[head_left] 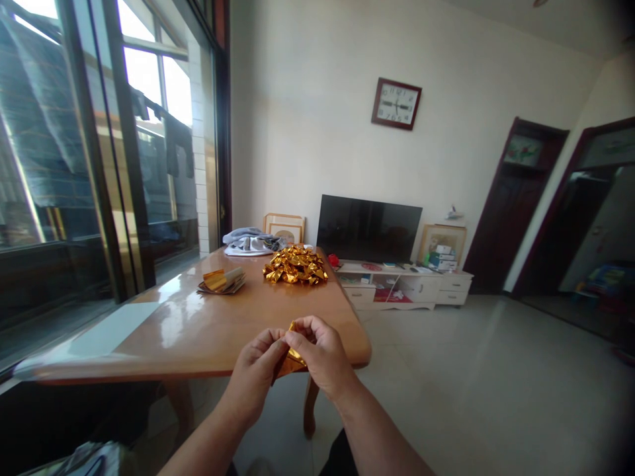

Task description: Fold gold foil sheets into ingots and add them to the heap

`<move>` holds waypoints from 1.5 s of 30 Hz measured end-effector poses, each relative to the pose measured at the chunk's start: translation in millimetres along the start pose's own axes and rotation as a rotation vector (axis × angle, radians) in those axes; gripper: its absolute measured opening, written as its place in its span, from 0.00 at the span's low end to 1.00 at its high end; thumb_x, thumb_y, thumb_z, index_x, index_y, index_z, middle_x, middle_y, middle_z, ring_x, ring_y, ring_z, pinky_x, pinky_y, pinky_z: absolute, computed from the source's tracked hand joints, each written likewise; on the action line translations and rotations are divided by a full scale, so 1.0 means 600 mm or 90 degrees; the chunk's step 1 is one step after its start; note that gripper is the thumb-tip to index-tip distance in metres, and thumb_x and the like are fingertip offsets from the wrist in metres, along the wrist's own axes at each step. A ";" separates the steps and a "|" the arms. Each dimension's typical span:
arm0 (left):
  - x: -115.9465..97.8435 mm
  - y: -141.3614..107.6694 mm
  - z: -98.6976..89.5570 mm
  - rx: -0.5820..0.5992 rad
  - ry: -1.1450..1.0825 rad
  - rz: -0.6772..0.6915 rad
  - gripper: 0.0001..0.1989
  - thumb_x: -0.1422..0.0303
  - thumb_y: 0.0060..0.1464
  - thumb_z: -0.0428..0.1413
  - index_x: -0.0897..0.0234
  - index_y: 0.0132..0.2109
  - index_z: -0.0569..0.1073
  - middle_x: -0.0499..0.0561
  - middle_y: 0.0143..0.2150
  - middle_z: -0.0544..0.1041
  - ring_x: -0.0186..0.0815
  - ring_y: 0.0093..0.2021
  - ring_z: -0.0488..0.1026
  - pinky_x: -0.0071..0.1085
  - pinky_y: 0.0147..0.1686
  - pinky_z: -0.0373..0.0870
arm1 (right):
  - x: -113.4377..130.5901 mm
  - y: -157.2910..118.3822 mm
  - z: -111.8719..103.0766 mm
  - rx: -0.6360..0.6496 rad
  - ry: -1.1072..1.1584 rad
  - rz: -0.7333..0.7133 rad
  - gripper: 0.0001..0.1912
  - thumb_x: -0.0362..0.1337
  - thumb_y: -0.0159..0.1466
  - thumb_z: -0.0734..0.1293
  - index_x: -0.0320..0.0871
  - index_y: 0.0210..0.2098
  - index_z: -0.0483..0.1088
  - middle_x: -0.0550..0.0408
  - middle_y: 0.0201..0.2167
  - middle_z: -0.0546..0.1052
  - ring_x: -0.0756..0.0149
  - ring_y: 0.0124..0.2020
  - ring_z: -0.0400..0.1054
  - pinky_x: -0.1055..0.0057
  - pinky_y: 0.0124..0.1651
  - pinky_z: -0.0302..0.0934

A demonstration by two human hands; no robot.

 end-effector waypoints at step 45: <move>-0.007 -0.003 -0.006 0.080 -0.105 -0.084 0.13 0.61 0.57 0.62 0.66 0.31 0.72 0.46 0.26 0.70 0.27 0.24 0.61 0.25 0.25 0.57 | -0.001 -0.009 -0.015 -0.009 -0.073 0.031 0.09 0.41 0.59 0.68 0.41 0.31 0.71 0.62 0.20 0.68 0.72 0.21 0.58 0.75 0.24 0.53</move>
Point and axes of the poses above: each hand's wrist, its own y-axis towards the middle knuckle, its own z-axis out of the palm, x = y × z, the point moved 2 cm from there along y, towards the middle knuckle
